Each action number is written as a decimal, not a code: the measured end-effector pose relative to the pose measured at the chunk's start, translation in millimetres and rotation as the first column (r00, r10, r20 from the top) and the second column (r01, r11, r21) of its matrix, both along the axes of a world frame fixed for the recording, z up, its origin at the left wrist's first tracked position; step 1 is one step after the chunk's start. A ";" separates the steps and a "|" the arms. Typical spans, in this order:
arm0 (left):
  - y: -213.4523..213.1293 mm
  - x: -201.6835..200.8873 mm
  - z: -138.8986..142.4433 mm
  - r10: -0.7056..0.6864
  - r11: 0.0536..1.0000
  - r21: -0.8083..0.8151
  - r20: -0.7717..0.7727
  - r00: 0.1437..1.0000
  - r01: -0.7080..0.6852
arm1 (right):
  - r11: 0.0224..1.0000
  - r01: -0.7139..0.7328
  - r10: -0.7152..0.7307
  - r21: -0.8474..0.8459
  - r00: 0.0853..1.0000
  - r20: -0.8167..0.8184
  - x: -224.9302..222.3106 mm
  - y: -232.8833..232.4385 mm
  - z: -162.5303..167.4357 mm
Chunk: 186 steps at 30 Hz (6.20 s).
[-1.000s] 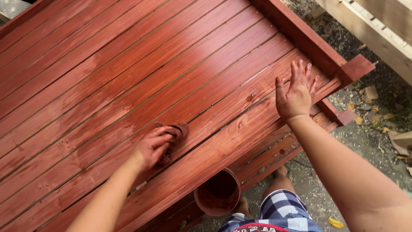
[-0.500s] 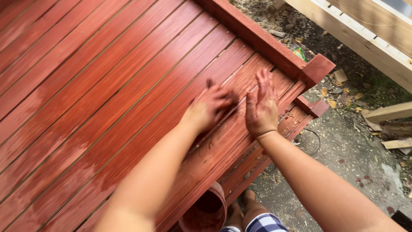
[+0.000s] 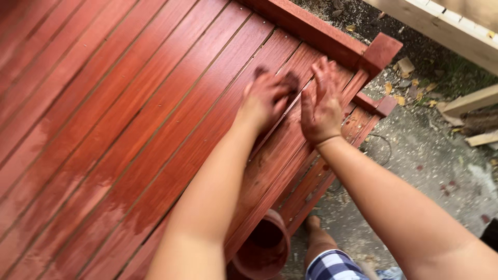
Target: The person wipes a reddish-brown wooden bench with a cloth, cleaning the slats and frame. They dip the cloth into a bucket of liquid and continue wiping different sections of the bench surface and edges.
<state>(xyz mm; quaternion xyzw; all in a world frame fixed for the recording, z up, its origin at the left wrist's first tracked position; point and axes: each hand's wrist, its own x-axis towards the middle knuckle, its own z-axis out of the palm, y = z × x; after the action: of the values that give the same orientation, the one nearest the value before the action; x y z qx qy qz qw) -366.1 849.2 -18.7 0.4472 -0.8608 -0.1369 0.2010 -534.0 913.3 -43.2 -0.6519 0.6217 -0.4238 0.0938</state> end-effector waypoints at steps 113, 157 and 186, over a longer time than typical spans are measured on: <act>226.8 156.7 -13.2 -0.088 0.994 0.073 0.112 0.990 0.080 | 0.911 0.384 -0.408 0.149 0.888 0.212 63.5 56.0 -11.3; 246.7 178.8 -9.3 -0.249 0.968 -0.011 0.110 0.962 0.251 | 0.921 0.384 -0.387 0.069 0.880 0.275 63.5 58.5 -14.1; 192.1 107.9 8.3 -0.185 0.983 0.034 0.067 0.980 0.183 | 0.927 0.358 -0.374 0.113 0.865 0.334 61.4 52.6 -22.8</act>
<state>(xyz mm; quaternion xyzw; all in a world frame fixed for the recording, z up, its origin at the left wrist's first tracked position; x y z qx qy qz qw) -258.2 1041.3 -10.5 0.3729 -0.9029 -0.1511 0.1509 -472.6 965.8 -66.0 -0.4340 0.7171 -0.5281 0.1361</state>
